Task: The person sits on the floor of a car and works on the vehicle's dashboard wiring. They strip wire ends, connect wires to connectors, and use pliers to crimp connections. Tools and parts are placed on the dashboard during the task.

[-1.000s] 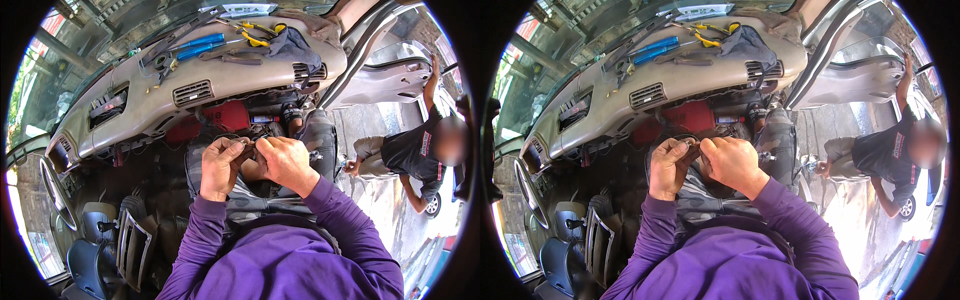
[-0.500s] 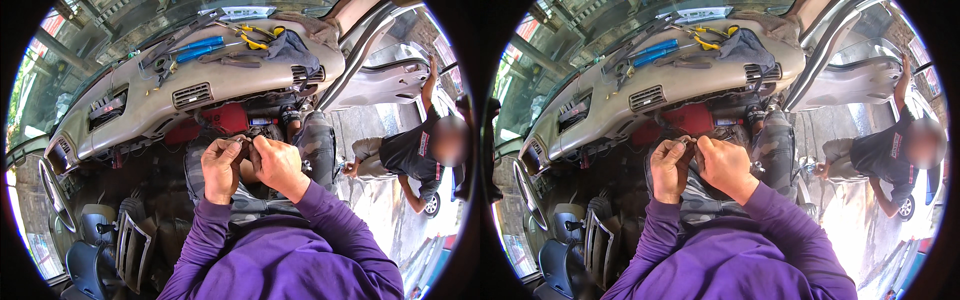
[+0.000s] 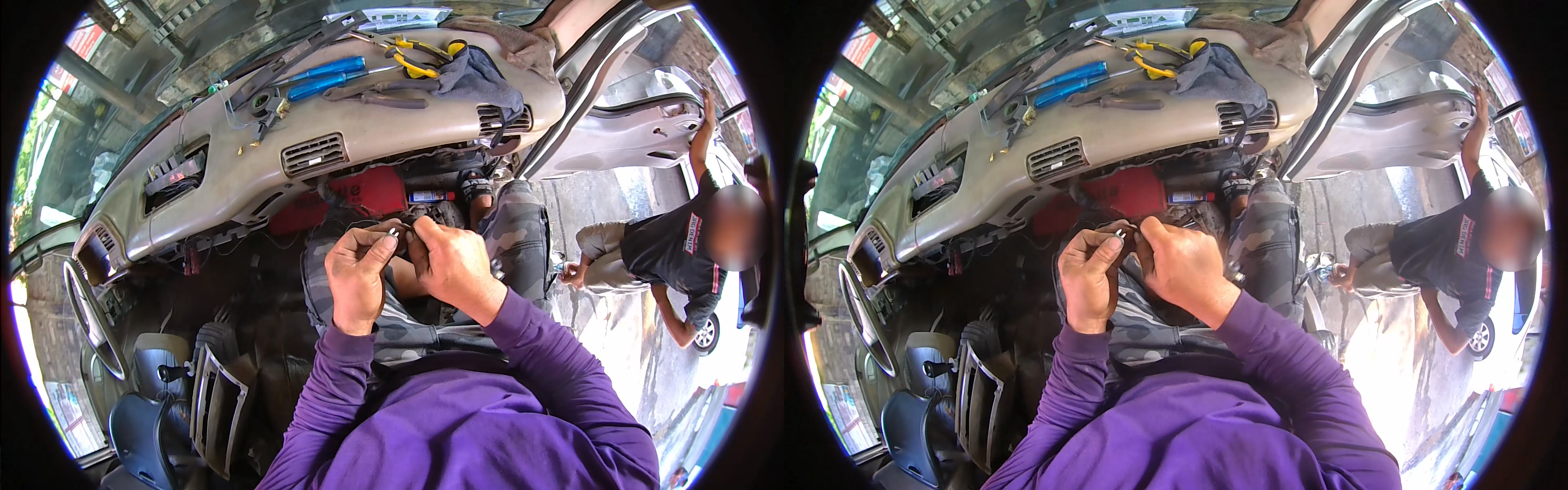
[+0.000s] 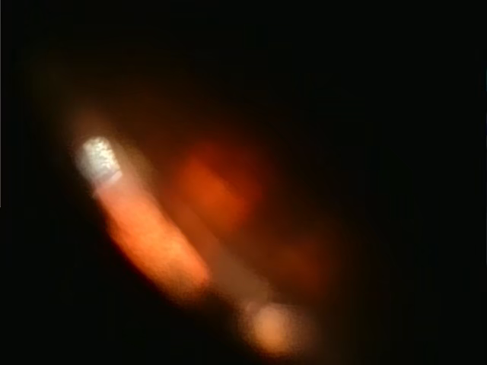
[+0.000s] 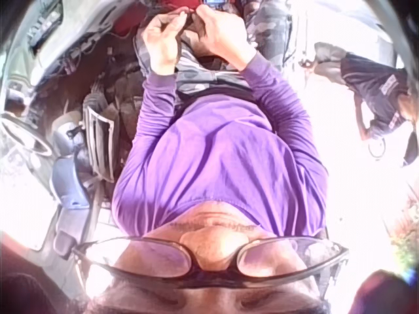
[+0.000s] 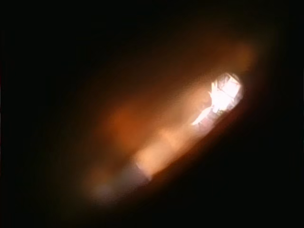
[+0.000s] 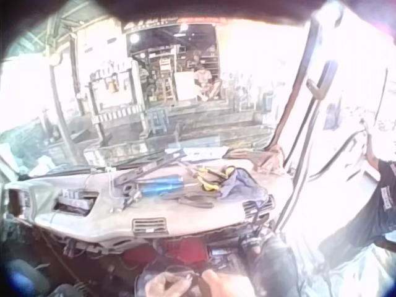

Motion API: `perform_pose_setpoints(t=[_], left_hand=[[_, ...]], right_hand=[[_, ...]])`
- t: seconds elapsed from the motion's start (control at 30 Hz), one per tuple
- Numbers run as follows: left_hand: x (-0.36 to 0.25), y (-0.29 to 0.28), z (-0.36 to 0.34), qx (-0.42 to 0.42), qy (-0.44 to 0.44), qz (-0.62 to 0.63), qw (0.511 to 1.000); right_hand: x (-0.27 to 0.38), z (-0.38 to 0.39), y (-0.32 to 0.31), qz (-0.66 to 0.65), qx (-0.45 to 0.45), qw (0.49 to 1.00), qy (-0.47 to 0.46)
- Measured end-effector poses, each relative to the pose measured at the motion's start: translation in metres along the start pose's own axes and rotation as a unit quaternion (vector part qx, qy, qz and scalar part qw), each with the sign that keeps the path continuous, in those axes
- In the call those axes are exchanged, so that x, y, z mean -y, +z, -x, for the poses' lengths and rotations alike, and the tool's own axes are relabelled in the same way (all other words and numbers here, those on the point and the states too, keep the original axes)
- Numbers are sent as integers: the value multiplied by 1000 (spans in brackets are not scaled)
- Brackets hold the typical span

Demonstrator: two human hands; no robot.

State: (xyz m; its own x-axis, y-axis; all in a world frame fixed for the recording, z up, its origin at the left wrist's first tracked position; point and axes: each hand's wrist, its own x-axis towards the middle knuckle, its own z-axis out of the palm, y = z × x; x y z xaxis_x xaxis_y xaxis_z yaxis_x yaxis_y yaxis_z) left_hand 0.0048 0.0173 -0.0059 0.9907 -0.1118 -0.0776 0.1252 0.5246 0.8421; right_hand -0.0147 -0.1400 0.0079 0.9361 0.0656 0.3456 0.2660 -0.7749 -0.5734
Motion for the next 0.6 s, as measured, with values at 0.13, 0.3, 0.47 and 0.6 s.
perform_pose_setpoints(t=[0.13,0.3,0.47,0.6], left_hand=[[-8,1,1,-4,-22,-42,999],[-19,-3,8,46,-60,-167,983],[-34,11,15,66,3,-320,945],[-46,20,22,84,53,-334,937]], right_hand=[[0,-2,-6,-277,-74,956,65],[-6,-7,-27,-361,83,925,82],[2,0,-21,-304,29,952,27],[13,3,-24,-278,-18,961,2]])
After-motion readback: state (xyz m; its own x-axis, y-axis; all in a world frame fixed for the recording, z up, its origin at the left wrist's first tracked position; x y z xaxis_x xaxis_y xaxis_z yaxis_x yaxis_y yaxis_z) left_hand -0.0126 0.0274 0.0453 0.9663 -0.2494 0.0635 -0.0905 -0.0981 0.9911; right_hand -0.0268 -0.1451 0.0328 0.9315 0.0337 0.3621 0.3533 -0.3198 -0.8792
